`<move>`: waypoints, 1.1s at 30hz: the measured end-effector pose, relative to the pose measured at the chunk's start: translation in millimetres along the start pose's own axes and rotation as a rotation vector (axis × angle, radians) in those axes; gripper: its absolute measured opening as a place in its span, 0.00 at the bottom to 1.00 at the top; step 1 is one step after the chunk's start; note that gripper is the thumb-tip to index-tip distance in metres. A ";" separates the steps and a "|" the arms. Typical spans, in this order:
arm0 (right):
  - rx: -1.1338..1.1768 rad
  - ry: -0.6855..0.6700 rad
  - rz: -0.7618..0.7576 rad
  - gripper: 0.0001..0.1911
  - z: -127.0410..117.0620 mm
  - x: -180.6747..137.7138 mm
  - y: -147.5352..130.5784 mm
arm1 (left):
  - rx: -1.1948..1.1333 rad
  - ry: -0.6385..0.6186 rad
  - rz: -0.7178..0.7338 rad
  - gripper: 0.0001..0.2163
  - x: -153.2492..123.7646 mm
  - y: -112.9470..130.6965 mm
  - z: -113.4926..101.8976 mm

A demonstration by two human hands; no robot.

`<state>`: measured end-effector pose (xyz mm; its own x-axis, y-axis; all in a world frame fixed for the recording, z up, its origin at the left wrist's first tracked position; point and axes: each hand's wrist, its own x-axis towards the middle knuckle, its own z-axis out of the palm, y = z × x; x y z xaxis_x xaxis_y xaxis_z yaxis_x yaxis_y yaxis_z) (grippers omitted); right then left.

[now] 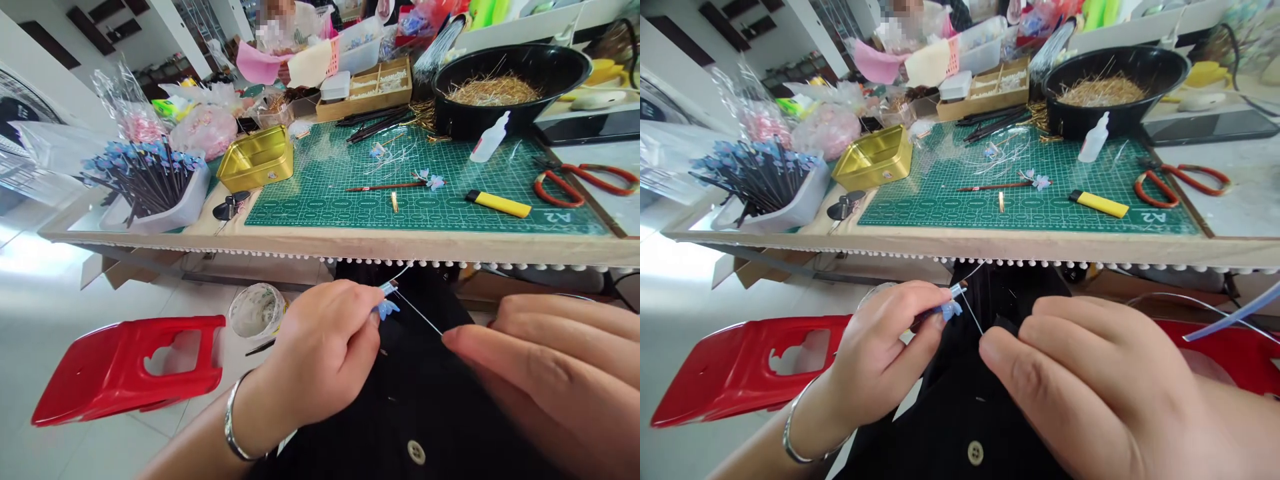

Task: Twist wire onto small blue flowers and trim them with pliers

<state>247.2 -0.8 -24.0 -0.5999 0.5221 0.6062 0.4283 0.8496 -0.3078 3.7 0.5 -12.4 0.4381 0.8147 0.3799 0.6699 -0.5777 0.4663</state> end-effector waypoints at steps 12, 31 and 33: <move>-0.056 0.115 -0.011 0.12 33.9 2.5 9.5 | -1.238 -0.053 -0.630 0.12 7.2 -6.6 -2.8; 0.954 0.333 0.724 0.03 53.3 41.4 -15.9 | -1.613 -0.100 -0.811 0.13 12.3 -2.6 4.3; 1.188 0.317 0.801 0.05 53.1 40.1 -12.7 | -1.706 -0.149 -0.819 0.12 12.3 -4.1 5.8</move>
<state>181.8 13.4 -34.6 -0.2373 0.9689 0.0709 -0.3217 -0.0095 -0.9468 9.9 13.1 -14.3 0.4670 0.8193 -0.3327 -0.4737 0.5495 0.6882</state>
